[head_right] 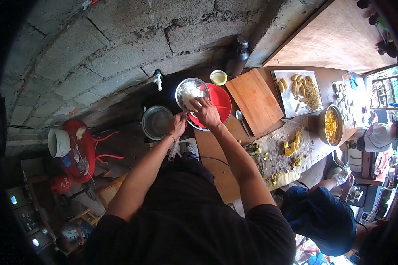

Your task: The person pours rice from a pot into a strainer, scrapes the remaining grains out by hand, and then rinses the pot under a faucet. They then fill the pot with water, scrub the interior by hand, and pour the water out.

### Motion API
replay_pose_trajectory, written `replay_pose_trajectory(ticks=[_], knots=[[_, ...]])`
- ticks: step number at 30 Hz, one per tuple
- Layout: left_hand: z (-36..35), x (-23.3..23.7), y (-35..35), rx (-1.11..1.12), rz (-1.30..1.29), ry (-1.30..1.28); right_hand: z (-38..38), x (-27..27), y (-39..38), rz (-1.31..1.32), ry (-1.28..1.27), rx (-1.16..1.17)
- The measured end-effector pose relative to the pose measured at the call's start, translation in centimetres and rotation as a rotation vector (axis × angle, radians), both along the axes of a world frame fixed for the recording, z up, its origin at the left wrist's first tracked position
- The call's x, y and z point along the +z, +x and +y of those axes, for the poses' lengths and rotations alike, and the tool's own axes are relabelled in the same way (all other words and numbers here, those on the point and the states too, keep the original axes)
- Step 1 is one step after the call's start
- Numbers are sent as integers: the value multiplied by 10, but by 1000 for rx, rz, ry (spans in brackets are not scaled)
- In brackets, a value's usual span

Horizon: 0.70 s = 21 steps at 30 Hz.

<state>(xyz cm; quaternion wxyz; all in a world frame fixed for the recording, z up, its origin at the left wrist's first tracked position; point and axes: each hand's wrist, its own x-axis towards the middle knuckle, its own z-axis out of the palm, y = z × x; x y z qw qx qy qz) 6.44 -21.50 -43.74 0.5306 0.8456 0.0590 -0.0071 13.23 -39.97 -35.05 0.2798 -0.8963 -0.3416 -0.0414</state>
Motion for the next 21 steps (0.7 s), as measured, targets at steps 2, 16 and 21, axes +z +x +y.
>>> replay_pose_trajectory(ticks=[2,16,21], knots=[[-2,-14,4,9,-39,24,0,-5,-1,-21,11,11],[7,24,14,-35,65,83,-15,-19,-11,-21,-30,53],[13,13,15,-41,136,19,-20,-7,-3,5,54,36]])
